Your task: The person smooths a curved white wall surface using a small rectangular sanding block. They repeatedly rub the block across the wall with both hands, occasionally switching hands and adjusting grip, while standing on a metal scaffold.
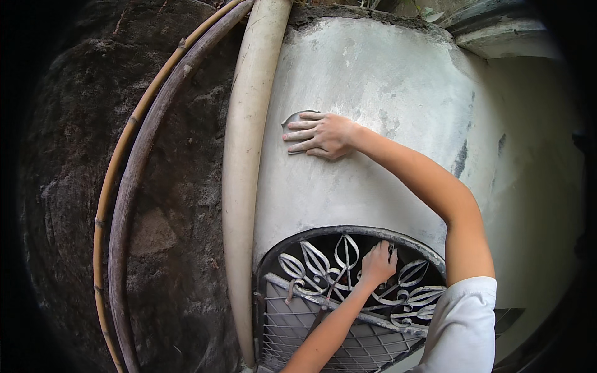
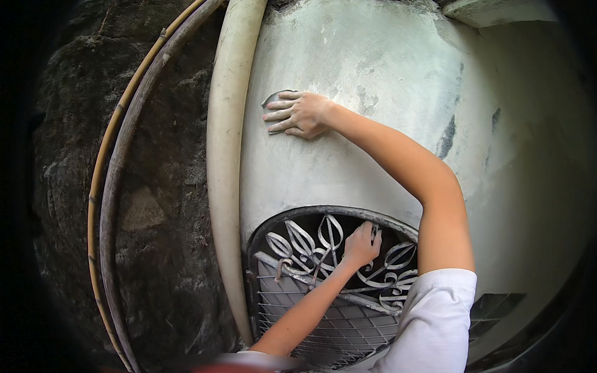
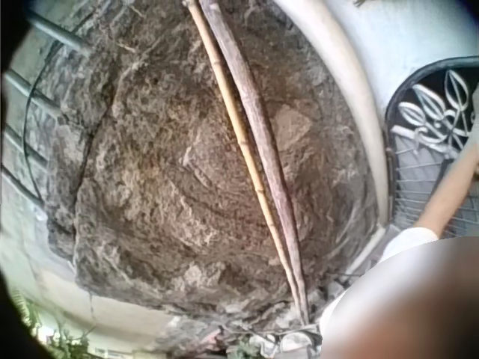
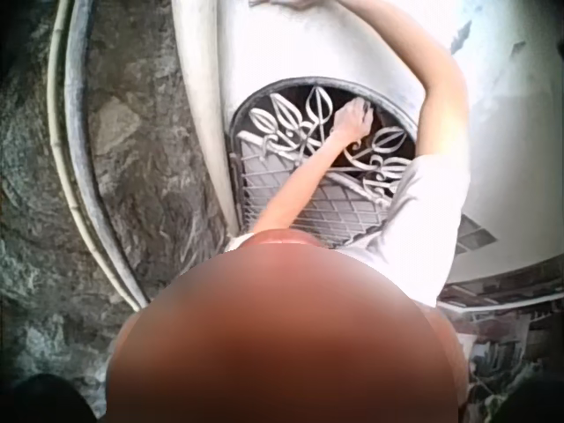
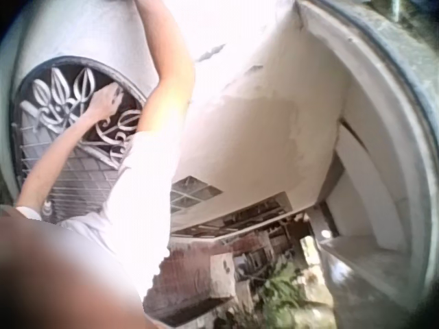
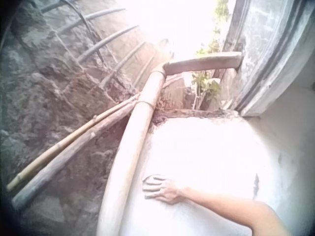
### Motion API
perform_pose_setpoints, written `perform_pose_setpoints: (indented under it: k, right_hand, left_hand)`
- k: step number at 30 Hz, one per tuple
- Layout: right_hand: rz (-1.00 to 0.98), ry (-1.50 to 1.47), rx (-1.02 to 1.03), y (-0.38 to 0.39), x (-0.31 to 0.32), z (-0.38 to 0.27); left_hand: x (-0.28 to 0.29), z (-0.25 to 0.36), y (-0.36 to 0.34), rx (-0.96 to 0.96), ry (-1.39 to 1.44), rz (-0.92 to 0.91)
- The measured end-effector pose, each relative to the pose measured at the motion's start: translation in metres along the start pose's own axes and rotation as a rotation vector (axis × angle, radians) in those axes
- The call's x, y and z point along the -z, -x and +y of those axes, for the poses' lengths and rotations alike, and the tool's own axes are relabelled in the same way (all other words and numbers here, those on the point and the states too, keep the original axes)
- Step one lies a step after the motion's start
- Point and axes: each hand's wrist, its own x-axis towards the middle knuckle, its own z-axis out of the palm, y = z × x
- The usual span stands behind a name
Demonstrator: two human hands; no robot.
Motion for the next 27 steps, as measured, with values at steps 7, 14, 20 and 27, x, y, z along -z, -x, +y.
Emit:
perform_pose_setpoints:
  k: [7,14,20,27]
  right_hand:
    - [0.11,0.402,-0.849,0.046,0.075,0.141]
    - [0.134,0.412,-0.747,-0.021,0.06,0.12]
    - [-0.003,0.188,-0.272,-0.086,0.032,0.024]
    - [0.071,0.109,-0.155,-0.069,0.02,0.034]
  left_hand:
    - [-0.003,-0.001,0.0,-0.013,-0.017,0.022]
    - [-0.011,-0.008,0.001,-0.035,-0.008,0.087]
    - [-0.017,-0.01,0.002,-0.045,0.009,0.154]
    - [-0.022,-0.005,0.0,0.005,-0.056,0.216]
